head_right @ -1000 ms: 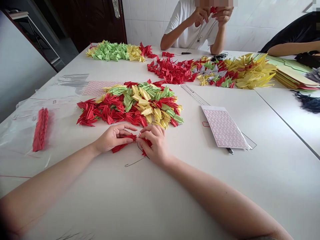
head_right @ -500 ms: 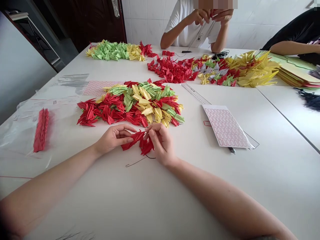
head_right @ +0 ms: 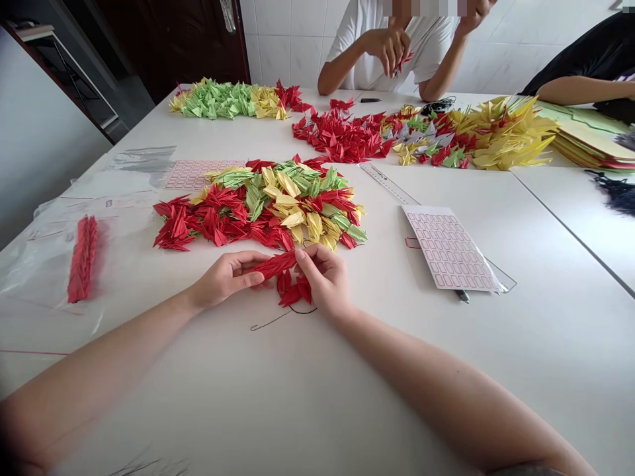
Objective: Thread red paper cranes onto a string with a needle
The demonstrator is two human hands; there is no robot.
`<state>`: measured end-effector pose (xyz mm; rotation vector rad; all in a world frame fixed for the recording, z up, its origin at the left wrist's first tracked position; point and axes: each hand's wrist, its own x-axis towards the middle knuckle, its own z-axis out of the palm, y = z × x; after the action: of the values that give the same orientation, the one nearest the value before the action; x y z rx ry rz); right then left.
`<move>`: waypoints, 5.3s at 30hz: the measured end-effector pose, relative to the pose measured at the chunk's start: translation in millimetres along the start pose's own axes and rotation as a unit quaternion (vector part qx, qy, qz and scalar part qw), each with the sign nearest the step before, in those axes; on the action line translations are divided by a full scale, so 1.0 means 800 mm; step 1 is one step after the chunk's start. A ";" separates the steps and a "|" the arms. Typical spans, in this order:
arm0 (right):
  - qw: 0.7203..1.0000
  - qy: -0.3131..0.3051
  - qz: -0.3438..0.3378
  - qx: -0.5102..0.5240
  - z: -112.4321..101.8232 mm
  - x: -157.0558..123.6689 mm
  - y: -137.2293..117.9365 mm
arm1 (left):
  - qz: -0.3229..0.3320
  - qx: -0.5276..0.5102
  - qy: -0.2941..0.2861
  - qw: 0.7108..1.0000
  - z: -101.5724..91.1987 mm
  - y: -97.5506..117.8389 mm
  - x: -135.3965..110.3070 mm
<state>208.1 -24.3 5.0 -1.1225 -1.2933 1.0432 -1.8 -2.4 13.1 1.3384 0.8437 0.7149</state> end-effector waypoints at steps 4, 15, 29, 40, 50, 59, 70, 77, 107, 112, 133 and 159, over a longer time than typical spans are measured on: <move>0.999 0.025 -0.015 -0.013 -0.001 0.003 -0.004 | -0.062 0.033 -0.015 0.997 -0.001 0.003 0.000; 0.999 0.006 -0.015 -0.044 -0.002 0.004 -0.005 | -0.064 0.017 0.016 0.998 -0.001 0.001 -0.002; 0.996 -0.080 0.025 -0.027 -0.003 -0.001 0.002 | 0.028 0.012 0.104 0.994 -0.002 0.000 0.002; 0.989 -0.075 -0.096 -0.083 -0.002 0.002 0.006 | 0.113 0.033 0.121 0.986 0.003 -0.009 0.004; 0.965 -0.117 -0.186 -0.146 -0.003 0.000 0.004 | 0.227 0.193 0.106 0.949 0.004 -0.012 -0.002; 0.979 -0.130 -0.092 -0.125 0.000 -0.005 -0.004 | 0.142 0.158 0.110 0.971 0.008 -0.001 -0.003; 0.979 -0.195 -0.010 -0.066 -0.006 -0.003 -0.005 | 0.063 -0.036 0.184 0.980 -0.007 -0.004 -0.002; 0.994 -0.104 -0.022 -0.034 -0.006 -0.002 -0.004 | 0.097 0.043 0.301 0.948 -0.010 -0.007 0.003; 0.961 -0.202 0.165 0.092 0.006 0.010 0.002 | 0.357 0.506 0.133 0.774 0.021 -0.016 -0.002; 0.950 -0.232 0.185 0.101 0.006 0.007 -0.003 | 0.340 0.425 0.107 0.832 0.019 -0.016 0.002; 0.956 -0.267 0.106 0.065 -0.007 0.007 -0.002 | 0.090 0.103 0.128 0.982 0.002 -0.008 0.004; 0.942 -0.131 -0.280 -0.127 0.003 -0.004 0.010 | 0.322 0.341 0.126 0.874 0.009 -0.025 -0.002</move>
<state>206.2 -26.2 -3.3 -0.7337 -1.8654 0.6170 2.7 -9.6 -6.3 2.2568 0.8949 1.1932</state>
